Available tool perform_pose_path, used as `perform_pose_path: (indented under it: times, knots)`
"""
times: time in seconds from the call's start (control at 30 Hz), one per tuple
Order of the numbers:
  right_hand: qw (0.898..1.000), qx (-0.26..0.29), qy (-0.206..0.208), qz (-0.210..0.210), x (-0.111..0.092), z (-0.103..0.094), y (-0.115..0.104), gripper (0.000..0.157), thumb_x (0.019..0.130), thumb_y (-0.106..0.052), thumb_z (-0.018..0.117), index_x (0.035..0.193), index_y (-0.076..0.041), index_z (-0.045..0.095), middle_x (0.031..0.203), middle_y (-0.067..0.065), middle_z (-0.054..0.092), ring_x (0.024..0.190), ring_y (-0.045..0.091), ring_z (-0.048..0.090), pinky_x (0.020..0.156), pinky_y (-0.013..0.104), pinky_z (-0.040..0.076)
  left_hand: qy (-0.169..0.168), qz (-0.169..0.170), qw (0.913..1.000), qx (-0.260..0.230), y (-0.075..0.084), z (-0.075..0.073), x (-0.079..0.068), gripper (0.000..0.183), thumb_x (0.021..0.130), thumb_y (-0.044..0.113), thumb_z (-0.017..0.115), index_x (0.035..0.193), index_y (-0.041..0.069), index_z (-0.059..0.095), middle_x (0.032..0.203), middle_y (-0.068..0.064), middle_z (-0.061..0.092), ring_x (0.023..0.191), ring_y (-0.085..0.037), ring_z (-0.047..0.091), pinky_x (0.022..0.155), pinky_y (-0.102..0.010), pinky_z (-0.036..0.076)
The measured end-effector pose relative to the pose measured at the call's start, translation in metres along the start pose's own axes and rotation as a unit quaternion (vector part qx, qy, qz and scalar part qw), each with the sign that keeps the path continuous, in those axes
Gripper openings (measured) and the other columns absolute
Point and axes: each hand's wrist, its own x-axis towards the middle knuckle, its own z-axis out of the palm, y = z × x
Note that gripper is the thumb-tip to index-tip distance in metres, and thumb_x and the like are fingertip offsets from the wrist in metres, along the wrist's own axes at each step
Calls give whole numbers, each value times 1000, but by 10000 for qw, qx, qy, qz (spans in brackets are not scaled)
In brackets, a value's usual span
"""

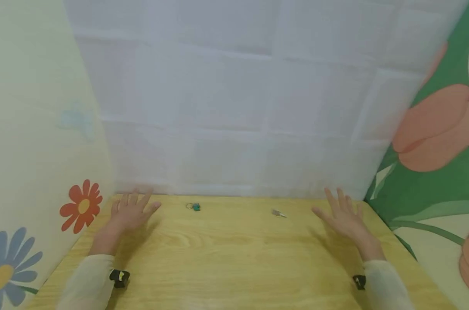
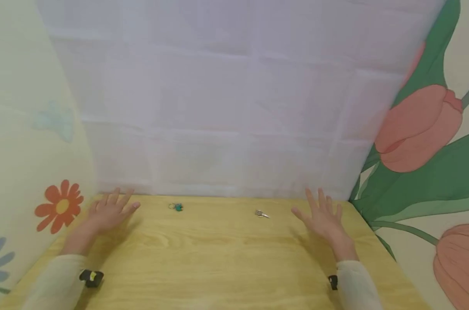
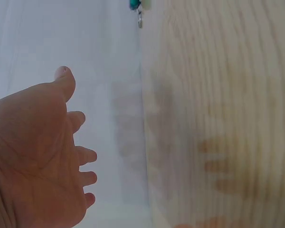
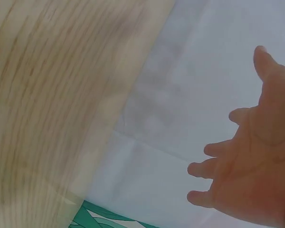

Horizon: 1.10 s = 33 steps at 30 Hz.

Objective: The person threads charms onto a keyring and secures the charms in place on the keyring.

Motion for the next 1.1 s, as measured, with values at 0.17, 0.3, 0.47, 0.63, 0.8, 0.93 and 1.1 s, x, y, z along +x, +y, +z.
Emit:
perform_pose_path:
  times: [0.17,0.3,0.47,0.63,0.8,0.93,1.1]
  knots:
    - [9996,82,63,-246,-3,-8,-3,91,102,-66,44,163,-5,15,162,34,10,143,60,13,108,76,4,-36,268,9995,-135,32,7,5,75,106,57,42,159,4,31,156,-37,21,139,-63,13,102,-79,7]
    - [9974,504,-40,-514,-2,-8,-14,79,104,-58,48,152,4,40,142,33,48,125,51,50,98,66,41,-537,278,9973,-421,64,5,14,61,106,41,52,149,-2,45,149,-33,41,136,-59,31,100,-80,19]
    - [9922,777,-483,-844,14,10,-38,58,107,-41,54,140,6,53,125,26,62,108,42,63,88,57,52,-691,-167,9935,-892,92,8,30,41,104,26,56,129,-6,61,133,-28,59,125,-52,49,98,-77,30]
    - [9896,764,-903,-815,29,22,-63,42,108,-23,54,136,8,56,129,25,61,117,44,58,96,59,47,-486,-601,9940,-775,107,16,44,29,101,18,56,117,-2,69,121,-21,66,112,-44,60,93,-67,42]
    - [9880,755,-1199,-613,40,27,-87,41,106,-23,57,133,7,59,126,24,63,115,42,60,96,56,48,-550,-901,9930,-535,105,10,43,22,97,20,65,103,-1,72,105,-15,70,94,-36,64,81,-60,48]
    - [9877,703,-1308,-486,45,30,-98,35,104,-23,61,124,6,65,116,20,66,107,37,63,92,54,50,-541,-761,9939,-590,102,2,40,25,96,24,70,103,0,72,106,-15,70,98,-37,63,82,-61,48]
    - [9891,579,-1298,-394,49,37,-97,25,102,-26,65,106,-2,71,104,11,68,96,30,64,86,50,53,-529,-650,9927,-873,100,1,39,26,96,23,70,105,-1,70,107,-16,69,101,-37,62,88,-59,47]
